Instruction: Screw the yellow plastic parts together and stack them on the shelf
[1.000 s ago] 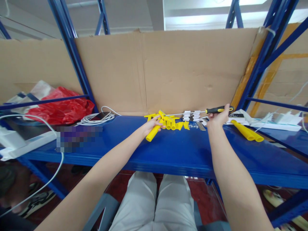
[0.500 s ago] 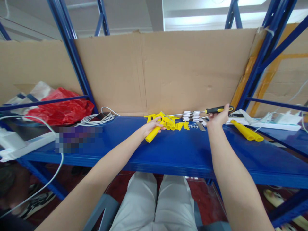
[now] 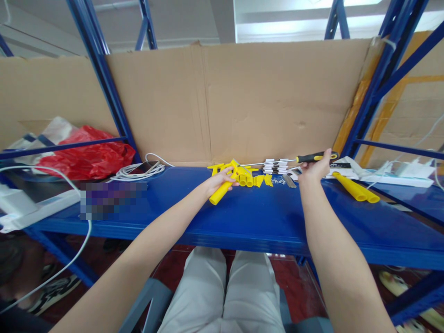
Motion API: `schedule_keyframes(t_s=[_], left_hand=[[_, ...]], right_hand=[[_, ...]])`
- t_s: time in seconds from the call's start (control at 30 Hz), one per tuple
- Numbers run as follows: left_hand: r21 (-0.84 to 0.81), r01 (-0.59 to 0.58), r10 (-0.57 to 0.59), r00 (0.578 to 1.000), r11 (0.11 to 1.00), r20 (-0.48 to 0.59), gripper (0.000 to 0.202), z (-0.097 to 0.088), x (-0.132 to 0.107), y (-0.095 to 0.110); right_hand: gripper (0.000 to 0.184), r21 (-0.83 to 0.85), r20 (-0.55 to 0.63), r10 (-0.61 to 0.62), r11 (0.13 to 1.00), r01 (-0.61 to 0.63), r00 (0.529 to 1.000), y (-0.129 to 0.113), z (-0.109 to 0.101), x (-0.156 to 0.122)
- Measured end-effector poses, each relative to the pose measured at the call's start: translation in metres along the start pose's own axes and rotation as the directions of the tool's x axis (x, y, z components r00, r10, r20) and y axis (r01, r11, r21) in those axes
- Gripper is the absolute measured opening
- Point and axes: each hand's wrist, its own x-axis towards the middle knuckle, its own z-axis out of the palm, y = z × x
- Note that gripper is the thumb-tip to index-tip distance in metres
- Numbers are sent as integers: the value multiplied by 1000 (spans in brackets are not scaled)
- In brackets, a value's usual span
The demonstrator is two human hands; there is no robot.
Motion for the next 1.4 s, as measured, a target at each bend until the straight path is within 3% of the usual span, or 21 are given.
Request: schedule_keyframes(t_s=[0.23, 0.57, 1.4], left_hand=[[-3, 5, -5, 1000, 1000, -4, 83, 3, -2, 2], [-15, 4, -4, 1000, 1000, -13, 84, 5, -6, 5], [-11, 1, -1, 1000, 1000, -1, 82, 3, -4, 2]], right_hand=[[27, 6, -21, 15, 1000, -15, 1000, 0, -1, 2], [21, -48, -146, 23, 998, -31, 989, 3, -4, 14], [25, 2, -61, 52, 999, -52, 997, 1, -2, 8]])
